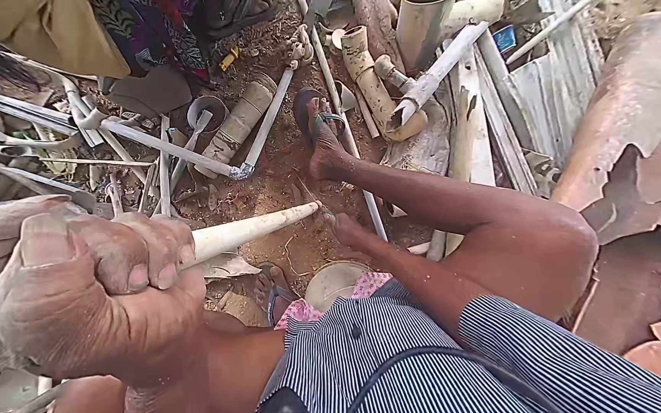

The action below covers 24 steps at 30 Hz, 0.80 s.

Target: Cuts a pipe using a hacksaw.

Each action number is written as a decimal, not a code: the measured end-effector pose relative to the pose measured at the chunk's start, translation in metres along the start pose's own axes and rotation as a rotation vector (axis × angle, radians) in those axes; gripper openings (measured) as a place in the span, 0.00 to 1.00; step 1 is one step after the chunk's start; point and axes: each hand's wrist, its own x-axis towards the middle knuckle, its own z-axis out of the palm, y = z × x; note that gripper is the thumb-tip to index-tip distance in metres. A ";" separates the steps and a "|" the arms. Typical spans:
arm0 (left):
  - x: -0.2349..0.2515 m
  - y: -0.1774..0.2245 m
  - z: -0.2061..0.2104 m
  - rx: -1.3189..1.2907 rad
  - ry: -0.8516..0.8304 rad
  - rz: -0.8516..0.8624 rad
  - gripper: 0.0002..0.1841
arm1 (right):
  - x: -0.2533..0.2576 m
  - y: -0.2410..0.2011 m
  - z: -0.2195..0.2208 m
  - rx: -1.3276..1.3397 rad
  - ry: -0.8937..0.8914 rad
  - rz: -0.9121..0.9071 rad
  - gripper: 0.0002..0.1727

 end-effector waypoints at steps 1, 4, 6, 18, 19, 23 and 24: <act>0.005 0.000 0.002 -0.007 0.002 0.004 0.19 | -0.005 -0.012 -0.006 0.039 0.063 -0.031 0.30; 0.005 -0.002 -0.021 0.050 0.076 -0.039 0.22 | -0.054 -0.015 0.001 0.177 0.039 -0.129 0.33; 0.006 -0.007 -0.028 -0.008 0.107 -0.061 0.25 | -0.075 -0.017 0.000 0.250 0.014 -0.116 0.34; 0.014 -0.008 -0.023 0.103 0.158 -0.044 0.17 | -0.024 -0.008 0.007 0.199 -0.127 -0.076 0.34; 0.014 -0.008 -0.025 0.102 0.174 -0.043 0.17 | -0.033 -0.004 0.013 0.280 -0.157 -0.037 0.33; 0.014 -0.009 -0.025 0.081 0.194 -0.017 0.15 | -0.065 0.018 0.022 0.441 -0.239 0.056 0.31; 0.013 -0.008 -0.024 0.082 0.194 -0.021 0.15 | -0.065 0.021 0.024 0.432 -0.232 0.054 0.32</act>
